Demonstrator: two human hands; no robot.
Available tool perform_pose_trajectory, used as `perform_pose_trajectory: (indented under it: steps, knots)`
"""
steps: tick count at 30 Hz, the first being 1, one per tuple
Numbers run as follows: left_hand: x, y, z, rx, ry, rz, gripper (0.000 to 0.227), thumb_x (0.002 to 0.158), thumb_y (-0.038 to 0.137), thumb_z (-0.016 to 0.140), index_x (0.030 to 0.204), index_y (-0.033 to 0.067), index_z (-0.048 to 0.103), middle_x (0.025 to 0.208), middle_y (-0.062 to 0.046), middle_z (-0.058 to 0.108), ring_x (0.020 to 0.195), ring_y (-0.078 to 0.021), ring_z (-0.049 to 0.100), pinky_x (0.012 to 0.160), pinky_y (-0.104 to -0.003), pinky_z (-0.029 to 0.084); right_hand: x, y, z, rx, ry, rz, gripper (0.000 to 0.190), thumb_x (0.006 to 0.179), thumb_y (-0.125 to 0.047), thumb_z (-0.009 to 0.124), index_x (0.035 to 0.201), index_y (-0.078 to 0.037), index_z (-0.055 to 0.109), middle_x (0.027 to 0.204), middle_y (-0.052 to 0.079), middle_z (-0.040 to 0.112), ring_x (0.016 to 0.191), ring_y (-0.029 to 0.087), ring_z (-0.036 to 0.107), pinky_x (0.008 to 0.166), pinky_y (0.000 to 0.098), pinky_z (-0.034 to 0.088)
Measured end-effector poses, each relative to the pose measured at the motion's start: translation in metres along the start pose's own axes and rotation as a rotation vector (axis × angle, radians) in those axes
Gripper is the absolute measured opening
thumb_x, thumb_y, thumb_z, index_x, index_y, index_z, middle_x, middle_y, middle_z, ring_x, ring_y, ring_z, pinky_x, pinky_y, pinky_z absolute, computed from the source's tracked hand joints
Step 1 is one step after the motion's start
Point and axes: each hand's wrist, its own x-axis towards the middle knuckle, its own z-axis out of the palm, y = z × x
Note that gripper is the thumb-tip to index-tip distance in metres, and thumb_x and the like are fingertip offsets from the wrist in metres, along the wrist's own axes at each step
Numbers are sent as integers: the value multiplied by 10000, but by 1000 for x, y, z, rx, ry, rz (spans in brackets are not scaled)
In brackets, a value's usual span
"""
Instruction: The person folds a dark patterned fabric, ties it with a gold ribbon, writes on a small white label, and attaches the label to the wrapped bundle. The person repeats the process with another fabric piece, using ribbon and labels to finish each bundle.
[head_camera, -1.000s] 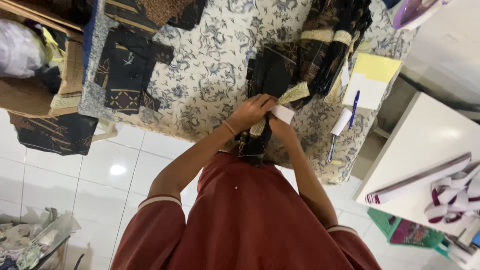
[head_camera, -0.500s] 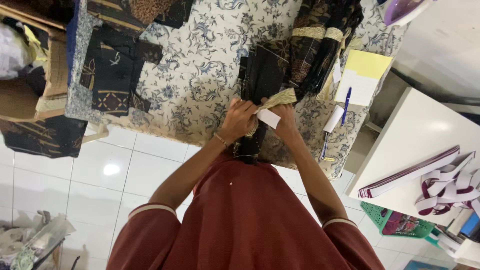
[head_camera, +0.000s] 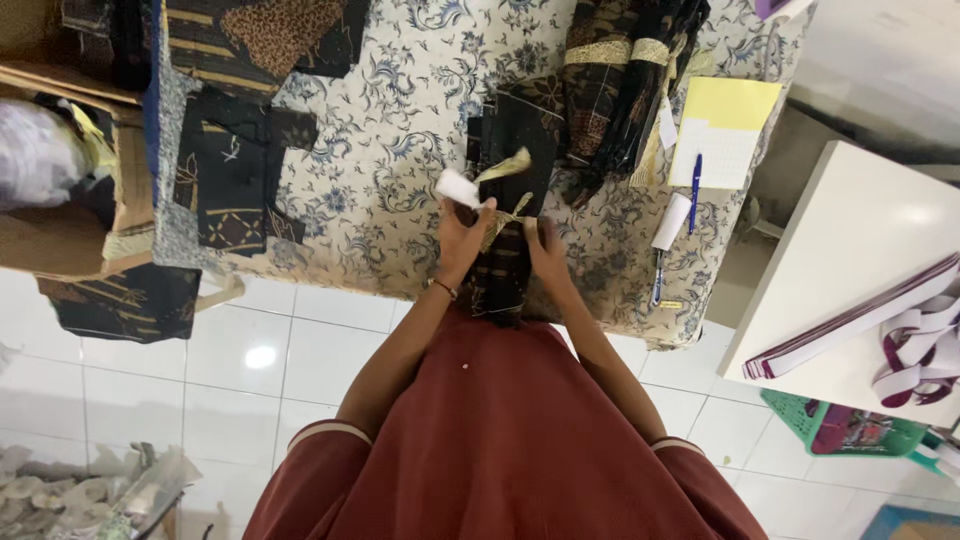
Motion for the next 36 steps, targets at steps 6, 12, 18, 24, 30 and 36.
perform_pose_trajectory:
  steps: [6, 12, 18, 24, 30, 36]
  knots:
    - [10, 8, 6, -105, -159, -143, 1172, 782, 619, 820, 1489, -115, 242, 1476, -271, 393, 1369, -362, 428, 1083, -502, 418, 3, -18, 4, 81, -152, -80, 889, 761, -467, 877, 1356, 63, 482, 1178, 176, 689, 1036, 272, 709, 839, 394, 588]
    - [27, 78, 2, -273, -130, -95, 885, 759, 551, 807, 1277, -123, 562, 1234, -246, 671, 1093, -319, 710, 936, -460, 601, 12, -104, -7, 168, -78, -229, 1172, 757, -475, 919, 1552, 89, 268, 1452, 274, 512, 1337, 384, 541, 1075, 485, 457]
    - [89, 149, 19, -175, -304, 104, 840, 912, 512, 815, 1339, -187, 628, 1253, -326, 702, 1033, -312, 734, 935, -408, 590, 108, -160, -39, 211, 65, -350, 1165, 780, -489, 905, 1567, 53, 238, 1561, 288, 424, 1456, 403, 439, 1203, 510, 382]
    - [108, 86, 66, 358, -226, 10, 1062, 930, 648, 712, 1625, 47, 179, 1653, -250, 264, 1519, -411, 259, 1195, -525, 284, 131, -125, -30, 25, 68, -251, 956, 962, -370, 700, 1661, -109, 102, 1672, 266, 216, 1518, 481, 253, 1200, 567, 293]
    - [66, 11, 46, 261, -190, 110, 924, 958, 605, 640, 1594, 23, 306, 1607, -268, 350, 1468, -420, 355, 1160, -532, 329, 58, -75, -24, -31, 115, -328, 677, 1085, -281, 601, 1628, -97, 240, 1570, 229, 405, 1322, 491, 439, 1044, 553, 450]
    - [4, -34, 10, 353, -243, 213, 541, 975, 377, 627, 1366, 10, 556, 1046, -58, 747, 891, -189, 730, 772, -383, 598, 11, 8, -96, -100, 646, -291, 216, 1034, -10, 553, 1241, -42, 605, 1005, 116, 653, 896, 271, 635, 845, 375, 542]
